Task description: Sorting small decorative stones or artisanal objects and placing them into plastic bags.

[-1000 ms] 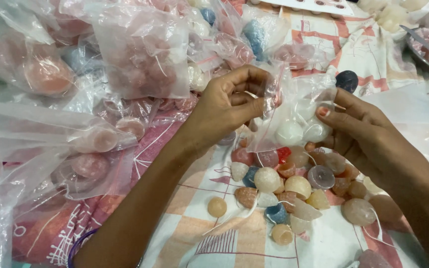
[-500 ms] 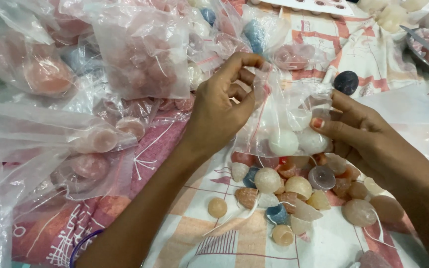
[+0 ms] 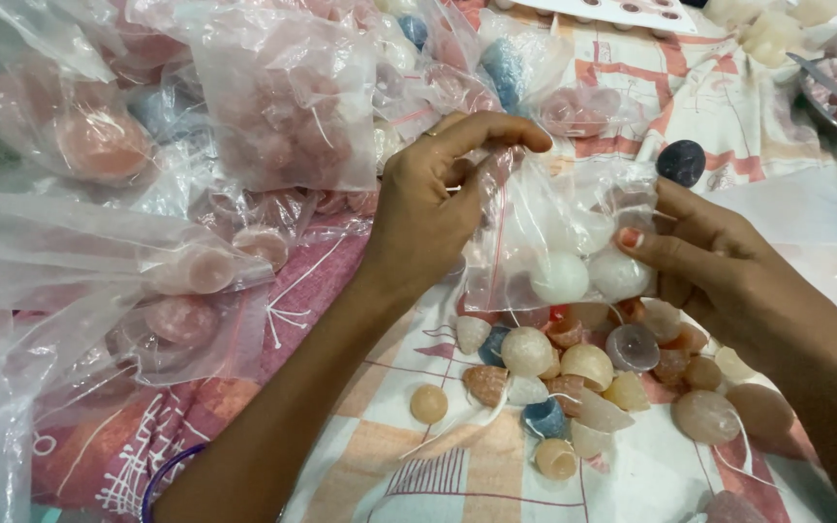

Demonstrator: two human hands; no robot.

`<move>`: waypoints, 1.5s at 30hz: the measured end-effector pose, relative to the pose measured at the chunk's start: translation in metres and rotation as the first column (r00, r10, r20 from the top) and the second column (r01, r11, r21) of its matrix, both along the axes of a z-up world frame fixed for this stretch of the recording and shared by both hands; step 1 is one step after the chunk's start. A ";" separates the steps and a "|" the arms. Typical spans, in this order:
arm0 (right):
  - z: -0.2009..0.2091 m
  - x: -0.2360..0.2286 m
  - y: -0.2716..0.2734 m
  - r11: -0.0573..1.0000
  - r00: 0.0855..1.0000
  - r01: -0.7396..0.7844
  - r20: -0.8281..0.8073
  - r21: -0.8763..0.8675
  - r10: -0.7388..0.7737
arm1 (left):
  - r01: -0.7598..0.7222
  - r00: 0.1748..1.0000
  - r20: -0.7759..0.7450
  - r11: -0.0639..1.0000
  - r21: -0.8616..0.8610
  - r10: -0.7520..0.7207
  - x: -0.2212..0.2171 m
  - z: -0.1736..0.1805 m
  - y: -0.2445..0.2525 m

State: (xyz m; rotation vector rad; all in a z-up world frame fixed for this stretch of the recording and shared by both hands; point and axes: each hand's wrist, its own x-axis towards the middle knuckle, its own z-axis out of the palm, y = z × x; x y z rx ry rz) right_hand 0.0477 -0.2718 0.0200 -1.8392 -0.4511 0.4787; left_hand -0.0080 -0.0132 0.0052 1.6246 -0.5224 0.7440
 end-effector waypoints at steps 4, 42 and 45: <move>0.006 -0.005 0.003 1.000 1.000 0.003 0.004 0.019 -0.003 | 0.003 0.988 -0.155 0.998 -0.066 -0.013 -0.001 -0.003 -0.001; 0.012 0.004 -0.002 0.975 0.985 0.154 0.055 0.159 -0.165 | 0.228 0.864 -0.468 0.973 0.040 -0.184 0.001 -0.003 -0.001; 0.010 0.006 -0.003 0.982 0.983 0.162 0.068 0.100 -0.170 | 0.188 0.877 -0.456 0.982 0.033 -0.153 0.001 -0.007 -0.001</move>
